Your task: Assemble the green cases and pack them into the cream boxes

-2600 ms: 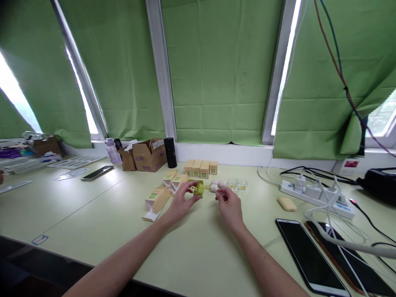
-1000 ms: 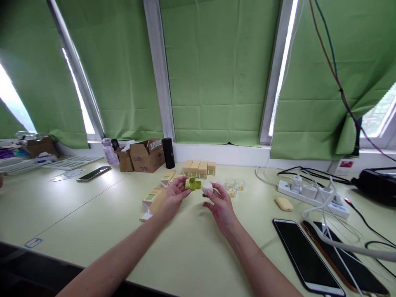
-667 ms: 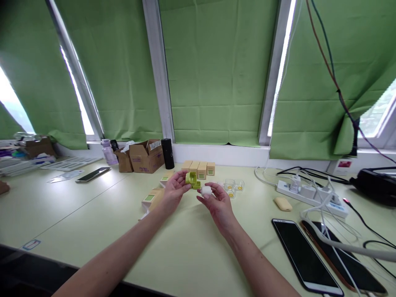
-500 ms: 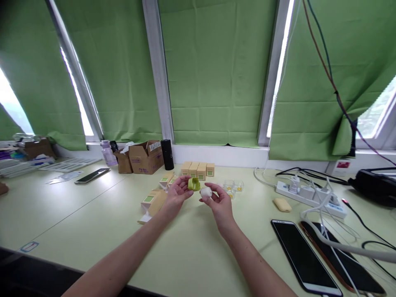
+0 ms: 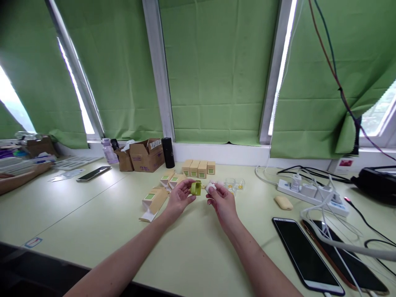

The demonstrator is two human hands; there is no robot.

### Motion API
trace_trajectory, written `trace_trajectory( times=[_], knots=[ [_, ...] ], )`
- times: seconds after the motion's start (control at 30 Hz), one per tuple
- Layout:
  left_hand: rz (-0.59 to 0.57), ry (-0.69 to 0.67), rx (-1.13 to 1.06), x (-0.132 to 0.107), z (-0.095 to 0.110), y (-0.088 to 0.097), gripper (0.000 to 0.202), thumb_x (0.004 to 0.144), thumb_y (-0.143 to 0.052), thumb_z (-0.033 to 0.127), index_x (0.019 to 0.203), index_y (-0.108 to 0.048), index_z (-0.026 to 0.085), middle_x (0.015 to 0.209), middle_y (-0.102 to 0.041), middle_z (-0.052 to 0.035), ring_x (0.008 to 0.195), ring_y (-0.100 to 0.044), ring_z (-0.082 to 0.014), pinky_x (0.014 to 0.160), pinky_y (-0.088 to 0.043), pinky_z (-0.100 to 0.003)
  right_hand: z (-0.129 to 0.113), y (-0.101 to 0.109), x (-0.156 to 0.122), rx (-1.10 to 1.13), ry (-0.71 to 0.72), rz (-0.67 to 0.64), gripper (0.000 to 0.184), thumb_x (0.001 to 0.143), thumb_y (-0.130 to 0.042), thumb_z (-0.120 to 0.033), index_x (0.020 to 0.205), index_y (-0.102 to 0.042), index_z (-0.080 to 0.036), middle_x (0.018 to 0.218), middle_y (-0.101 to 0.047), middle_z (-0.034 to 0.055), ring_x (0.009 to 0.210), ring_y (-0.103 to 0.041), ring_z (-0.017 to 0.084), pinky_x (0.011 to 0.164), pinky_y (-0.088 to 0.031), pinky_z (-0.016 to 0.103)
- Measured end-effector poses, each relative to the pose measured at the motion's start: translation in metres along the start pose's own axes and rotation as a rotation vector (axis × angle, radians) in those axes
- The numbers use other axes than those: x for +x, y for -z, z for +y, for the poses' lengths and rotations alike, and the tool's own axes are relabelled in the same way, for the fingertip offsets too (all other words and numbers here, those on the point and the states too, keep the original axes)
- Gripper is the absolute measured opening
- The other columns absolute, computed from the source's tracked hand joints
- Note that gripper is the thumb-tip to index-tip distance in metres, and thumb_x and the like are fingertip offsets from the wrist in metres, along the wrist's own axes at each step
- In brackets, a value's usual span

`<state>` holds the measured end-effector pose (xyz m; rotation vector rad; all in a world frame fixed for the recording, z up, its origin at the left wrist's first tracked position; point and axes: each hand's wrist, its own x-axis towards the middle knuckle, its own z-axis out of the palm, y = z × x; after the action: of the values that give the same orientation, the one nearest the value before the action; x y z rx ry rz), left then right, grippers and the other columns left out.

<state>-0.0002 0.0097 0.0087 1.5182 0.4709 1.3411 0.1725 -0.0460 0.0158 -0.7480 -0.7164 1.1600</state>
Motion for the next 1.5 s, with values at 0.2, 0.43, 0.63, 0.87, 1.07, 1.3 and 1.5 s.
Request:
trace_trajectory(
  times=[0.2,0.43,0.63,0.87,1.07,1.3,1.5],
  knots=[
    [0.016,0.031,0.011,-0.001,0.0,0.001,0.049,0.071,-0.086,0.018,0.117,-0.067,0.019,0.121,-0.069,-0.012,0.115,-0.065,-0.0258,0.102,-0.052,-0.04,-0.001,0.003,-0.001,-0.029,-0.01,-0.061,0.049,0.059,-0.096,-0.04,0.099,-0.08,-0.016,0.092,-0.077,0.0092,0.075,-0.069,0.02,0.062,-0.055,0.032],
    [-0.025,0.009,0.067,-0.003,0.001,-0.001,0.048,0.073,-0.083,0.018,0.118,-0.068,0.02,0.124,-0.07,-0.0124,0.117,-0.065,-0.0278,0.1,-0.051,-0.04,-0.002,0.002,-0.002,-0.257,0.104,-0.082,0.048,0.063,-0.092,-0.051,0.095,-0.081,-0.017,0.082,-0.076,0.0079,0.07,-0.066,0.019,0.059,-0.055,0.033],
    [-0.052,-0.019,0.16,-0.006,0.005,-0.004,0.046,0.075,-0.08,0.014,0.12,-0.07,0.021,0.126,-0.07,-0.0121,0.12,-0.063,-0.0298,0.102,-0.049,-0.043,-0.003,0.0,0.0,-0.328,0.121,-0.079,0.044,0.058,-0.093,-0.053,0.084,-0.082,-0.018,0.077,-0.077,0.0063,0.067,-0.065,0.019,0.059,-0.056,0.033],
    [-0.06,-0.005,0.207,-0.007,0.008,-0.007,0.047,0.073,-0.081,0.012,0.119,-0.073,0.022,0.125,-0.071,-0.0117,0.114,-0.065,-0.0292,0.102,-0.05,-0.045,-0.007,-0.002,-0.004,-0.344,0.096,-0.112,0.044,0.058,-0.093,-0.053,0.082,-0.083,-0.018,0.078,-0.078,0.0064,0.061,-0.063,0.017,0.062,-0.056,0.035],
    [-0.053,-0.022,0.268,-0.007,0.007,-0.007,0.047,0.074,-0.079,0.009,0.118,-0.073,0.022,0.122,-0.072,-0.0104,0.113,-0.065,-0.0281,0.102,-0.05,-0.044,-0.007,-0.003,-0.004,-0.366,0.098,-0.089,0.048,0.057,-0.092,-0.058,0.079,-0.081,-0.017,0.071,-0.075,0.005,0.058,-0.062,0.016,0.062,-0.056,0.035],
    [-0.032,-0.045,0.345,-0.009,0.005,-0.007,0.046,0.071,-0.08,0.009,0.116,-0.072,0.02,0.119,-0.073,-0.0102,0.112,-0.066,-0.0263,0.101,-0.05,-0.043,-0.005,-0.003,-0.004,-0.386,0.104,-0.079,0.054,0.057,-0.09,-0.062,0.08,-0.08,-0.014,0.068,-0.074,0.0054,0.055,-0.062,0.015,0.059,-0.056,0.032],
    [-0.016,-0.085,0.42,-0.011,0.007,-0.011,0.044,0.071,-0.082,0.01,0.113,-0.072,0.021,0.114,-0.073,-0.0081,0.107,-0.066,-0.0241,0.097,-0.052,-0.041,-0.003,-0.002,-0.005,-0.393,0.101,-0.071,0.057,0.058,-0.089,-0.063,0.082,-0.079,-0.013,0.07,-0.076,0.0074,0.057,-0.066,0.018,0.059,-0.06,0.034]
  ],
)
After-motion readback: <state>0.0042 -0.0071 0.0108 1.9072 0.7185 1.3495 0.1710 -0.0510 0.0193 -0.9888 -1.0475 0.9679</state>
